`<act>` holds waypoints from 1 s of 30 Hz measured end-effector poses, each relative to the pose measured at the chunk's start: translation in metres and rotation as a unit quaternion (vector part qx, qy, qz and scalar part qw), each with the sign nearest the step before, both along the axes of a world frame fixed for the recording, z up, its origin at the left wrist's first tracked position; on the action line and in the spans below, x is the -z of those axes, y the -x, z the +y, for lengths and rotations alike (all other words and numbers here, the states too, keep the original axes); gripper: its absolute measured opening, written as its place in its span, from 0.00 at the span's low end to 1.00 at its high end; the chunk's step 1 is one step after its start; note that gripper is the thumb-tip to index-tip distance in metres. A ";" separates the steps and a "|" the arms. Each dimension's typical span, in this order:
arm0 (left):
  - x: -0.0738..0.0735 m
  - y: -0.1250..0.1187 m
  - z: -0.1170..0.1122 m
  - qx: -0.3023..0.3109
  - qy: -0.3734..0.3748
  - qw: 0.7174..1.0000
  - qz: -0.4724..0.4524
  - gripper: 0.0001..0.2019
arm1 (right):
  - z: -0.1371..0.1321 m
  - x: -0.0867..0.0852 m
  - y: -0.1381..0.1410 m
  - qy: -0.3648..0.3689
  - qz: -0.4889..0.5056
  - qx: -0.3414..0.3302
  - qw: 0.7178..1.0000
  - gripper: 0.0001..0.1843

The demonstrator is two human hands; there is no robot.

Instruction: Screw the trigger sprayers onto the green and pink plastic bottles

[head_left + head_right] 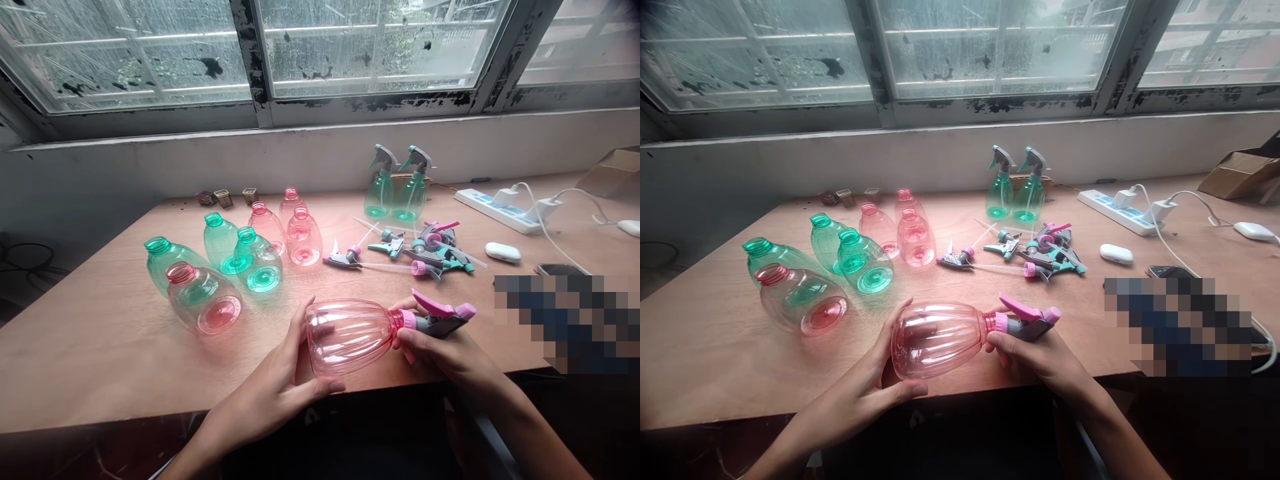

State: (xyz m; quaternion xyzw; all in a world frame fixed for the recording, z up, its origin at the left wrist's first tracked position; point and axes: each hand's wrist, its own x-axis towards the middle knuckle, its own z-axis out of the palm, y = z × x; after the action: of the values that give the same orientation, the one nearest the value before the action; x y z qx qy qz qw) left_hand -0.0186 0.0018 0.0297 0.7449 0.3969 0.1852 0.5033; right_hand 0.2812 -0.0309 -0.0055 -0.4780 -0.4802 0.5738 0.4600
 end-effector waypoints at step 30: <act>-0.003 -0.003 -0.003 -0.015 0.003 1.000 0.001 0.50 | -0.003 -0.003 0.002 0.012 0.019 0.012 1.000 0.15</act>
State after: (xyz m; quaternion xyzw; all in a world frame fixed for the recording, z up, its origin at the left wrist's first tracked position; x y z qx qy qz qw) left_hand -0.0156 -0.0015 0.0327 0.7374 0.4087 0.1908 0.5028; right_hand 0.2794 -0.0334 -0.0029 -0.4783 -0.4591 0.5825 0.4702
